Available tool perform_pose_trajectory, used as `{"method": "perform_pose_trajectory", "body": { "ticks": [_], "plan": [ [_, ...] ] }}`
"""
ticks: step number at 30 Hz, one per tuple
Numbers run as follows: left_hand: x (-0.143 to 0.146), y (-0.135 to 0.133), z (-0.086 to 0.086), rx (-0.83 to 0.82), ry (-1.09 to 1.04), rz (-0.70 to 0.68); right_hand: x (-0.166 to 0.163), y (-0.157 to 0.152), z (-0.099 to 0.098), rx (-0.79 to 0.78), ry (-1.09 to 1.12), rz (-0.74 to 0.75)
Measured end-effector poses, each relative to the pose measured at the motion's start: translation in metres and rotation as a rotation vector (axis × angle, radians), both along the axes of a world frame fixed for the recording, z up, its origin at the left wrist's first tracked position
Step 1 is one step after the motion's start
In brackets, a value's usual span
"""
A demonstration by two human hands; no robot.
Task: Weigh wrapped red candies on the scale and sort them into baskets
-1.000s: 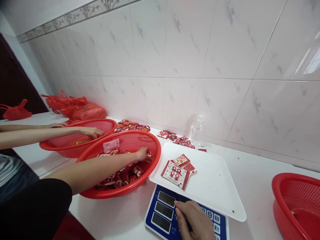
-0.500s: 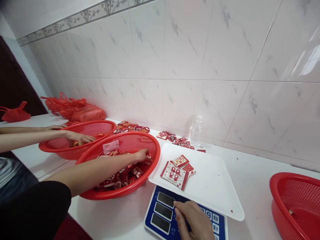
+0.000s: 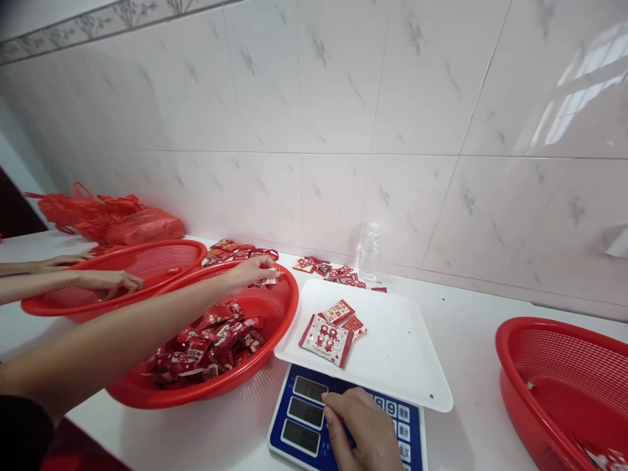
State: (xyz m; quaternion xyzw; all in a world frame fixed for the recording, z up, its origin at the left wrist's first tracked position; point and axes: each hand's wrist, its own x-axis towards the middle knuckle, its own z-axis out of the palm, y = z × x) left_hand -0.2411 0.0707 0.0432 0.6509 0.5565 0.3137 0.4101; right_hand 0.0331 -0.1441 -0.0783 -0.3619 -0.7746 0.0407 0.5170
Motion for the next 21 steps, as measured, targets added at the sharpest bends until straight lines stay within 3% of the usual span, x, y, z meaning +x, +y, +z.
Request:
{"method": "perform_pose_trajectory", "body": {
  "ticks": [3,6,9,14,21],
  "plan": [
    [0.027,-0.016,0.016,-0.018,-0.059,-0.116,0.001,0.001,0.003,-0.004,-0.047,0.011],
    [0.064,-0.038,0.016,-0.056,-0.039,-0.294,0.002,0.001,0.004,-0.006,-0.042,-0.002],
    [0.097,-0.055,0.007,-0.013,0.111,-0.441,0.002,0.002,0.005,0.006,-0.03,-0.005],
    [0.121,-0.066,-0.01,0.307,0.377,-0.505,0.0,0.002,0.01,0.021,0.013,-0.006],
    [0.135,-0.082,-0.032,0.275,0.541,-0.646,-0.001,0.004,0.009,0.035,0.001,0.014]
  ]
}}
